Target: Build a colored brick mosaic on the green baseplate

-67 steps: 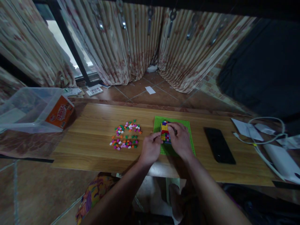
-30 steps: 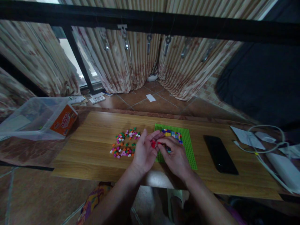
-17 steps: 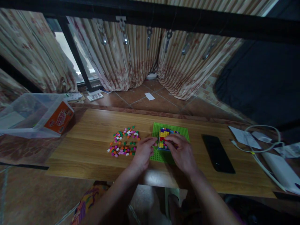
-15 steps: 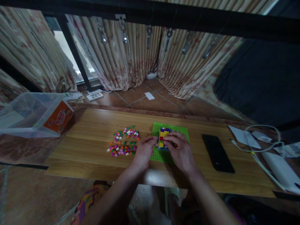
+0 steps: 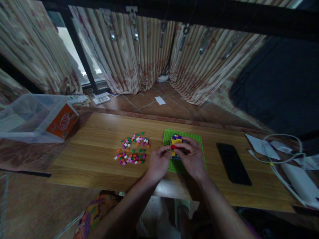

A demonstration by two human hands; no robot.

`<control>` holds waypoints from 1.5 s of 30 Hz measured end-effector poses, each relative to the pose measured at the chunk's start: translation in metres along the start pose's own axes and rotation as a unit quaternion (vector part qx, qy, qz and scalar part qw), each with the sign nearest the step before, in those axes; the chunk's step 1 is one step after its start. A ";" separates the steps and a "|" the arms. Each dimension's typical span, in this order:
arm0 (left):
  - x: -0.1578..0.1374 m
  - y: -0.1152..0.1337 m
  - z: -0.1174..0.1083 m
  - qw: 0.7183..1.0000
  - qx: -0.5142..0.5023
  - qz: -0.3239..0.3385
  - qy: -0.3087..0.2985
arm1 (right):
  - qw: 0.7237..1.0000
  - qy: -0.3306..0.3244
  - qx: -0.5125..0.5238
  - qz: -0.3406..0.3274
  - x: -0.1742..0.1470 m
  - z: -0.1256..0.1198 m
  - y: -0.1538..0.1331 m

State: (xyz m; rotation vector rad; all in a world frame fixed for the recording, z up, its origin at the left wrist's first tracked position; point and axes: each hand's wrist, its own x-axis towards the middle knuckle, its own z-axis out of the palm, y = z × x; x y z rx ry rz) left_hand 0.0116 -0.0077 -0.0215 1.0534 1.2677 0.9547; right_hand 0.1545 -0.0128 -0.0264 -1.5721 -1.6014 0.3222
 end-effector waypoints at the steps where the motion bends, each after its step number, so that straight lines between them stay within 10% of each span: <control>1: 0.000 -0.001 0.000 1.000 0.005 0.001 0.001 | 1.000 -0.002 0.004 0.001 0.000 -0.001 0.001; 33: -0.010 0.002 0.007 0.996 0.073 0.060 -0.004 | 0.999 -0.004 -0.030 0.030 0.005 0.003 0.000; 38: -0.005 0.006 0.000 0.995 -0.094 -0.038 0.008 | 0.999 0.007 0.007 0.034 0.006 0.001 0.000; 45: -0.009 0.033 -0.014 0.907 -0.384 -0.170 -0.035 | 0.994 0.068 0.079 -0.014 0.002 -0.014 -0.016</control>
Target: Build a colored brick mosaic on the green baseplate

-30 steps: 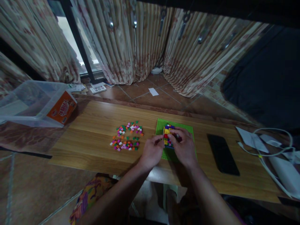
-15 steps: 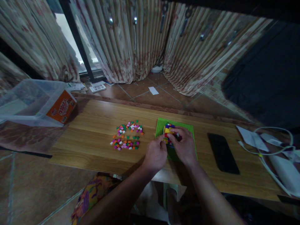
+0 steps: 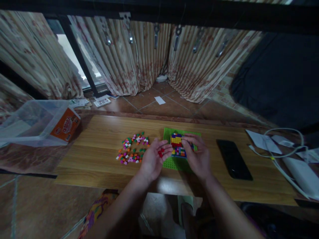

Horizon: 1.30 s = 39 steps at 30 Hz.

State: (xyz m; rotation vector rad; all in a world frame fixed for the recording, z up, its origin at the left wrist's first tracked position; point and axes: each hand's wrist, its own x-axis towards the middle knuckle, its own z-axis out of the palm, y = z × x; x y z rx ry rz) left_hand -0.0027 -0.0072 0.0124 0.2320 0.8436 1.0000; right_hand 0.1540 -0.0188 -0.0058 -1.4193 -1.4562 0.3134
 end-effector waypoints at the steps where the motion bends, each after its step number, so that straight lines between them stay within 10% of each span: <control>1: -0.001 0.001 0.001 1.000 -0.011 -0.007 -0.008 | 1.000 -0.015 -0.005 -0.019 -0.001 0.000 -0.005; 9: -0.001 0.000 -0.001 0.997 -0.027 -0.010 -0.068 | 0.973 -0.164 -0.100 -0.131 -0.013 0.010 -0.020; 24: 0.002 0.001 -0.009 0.989 0.121 0.085 0.011 | 1.000 0.003 -0.022 0.016 0.003 -0.010 -0.003; 39: 0.013 -0.015 -0.008 0.944 0.302 0.136 0.011 | 0.982 -0.159 -0.105 -0.024 -0.002 -0.010 0.001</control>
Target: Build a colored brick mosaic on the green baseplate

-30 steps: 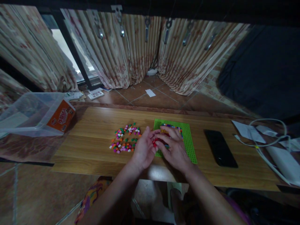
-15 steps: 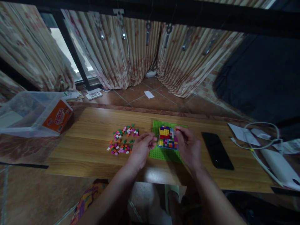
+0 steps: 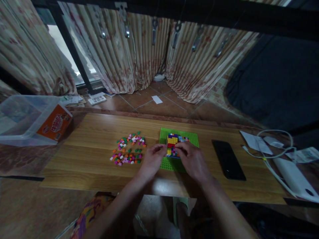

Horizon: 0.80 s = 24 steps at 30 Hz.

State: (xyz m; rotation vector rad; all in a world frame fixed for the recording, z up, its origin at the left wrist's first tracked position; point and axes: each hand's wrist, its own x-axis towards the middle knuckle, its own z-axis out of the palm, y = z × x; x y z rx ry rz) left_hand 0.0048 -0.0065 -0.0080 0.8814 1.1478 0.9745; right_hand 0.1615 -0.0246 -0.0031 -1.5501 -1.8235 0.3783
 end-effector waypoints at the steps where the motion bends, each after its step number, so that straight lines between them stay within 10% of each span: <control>1: 0.000 -0.001 0.000 1.000 0.008 0.002 -0.005 | 1.000 -0.003 -0.006 -0.012 0.001 0.001 0.001; 24: 0.005 -0.010 0.002 0.992 0.121 0.033 -0.009 | 0.996 0.075 -0.001 0.051 -0.006 0.010 0.001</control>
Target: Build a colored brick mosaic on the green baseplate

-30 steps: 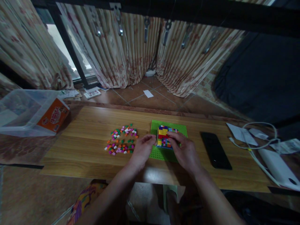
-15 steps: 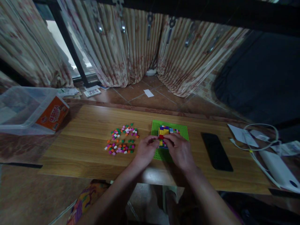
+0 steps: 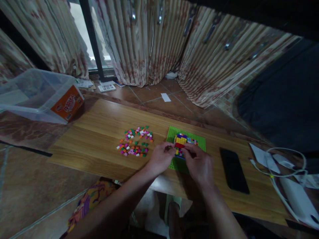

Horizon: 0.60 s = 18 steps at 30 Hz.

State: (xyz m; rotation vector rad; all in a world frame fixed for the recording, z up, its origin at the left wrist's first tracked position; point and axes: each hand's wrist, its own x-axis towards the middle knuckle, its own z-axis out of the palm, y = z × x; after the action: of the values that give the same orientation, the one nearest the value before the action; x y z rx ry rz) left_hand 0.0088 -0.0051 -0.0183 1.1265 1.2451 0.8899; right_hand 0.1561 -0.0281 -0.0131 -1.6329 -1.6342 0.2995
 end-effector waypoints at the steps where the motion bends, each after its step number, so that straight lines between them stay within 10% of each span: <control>1: 0.000 0.000 0.000 1.000 0.003 0.001 -0.002 | 1.000 0.013 0.000 0.013 0.001 -0.002 0.001; 18: -0.001 -0.001 0.000 0.999 -0.019 0.032 -0.016 | 0.993 0.039 -0.098 0.050 0.006 0.015 0.013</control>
State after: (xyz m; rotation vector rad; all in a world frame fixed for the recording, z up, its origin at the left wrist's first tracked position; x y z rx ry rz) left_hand 0.0090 -0.0059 -0.0187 1.1510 1.1671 0.9354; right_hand 0.1563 -0.0154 -0.0291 -1.8533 -1.5656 0.1258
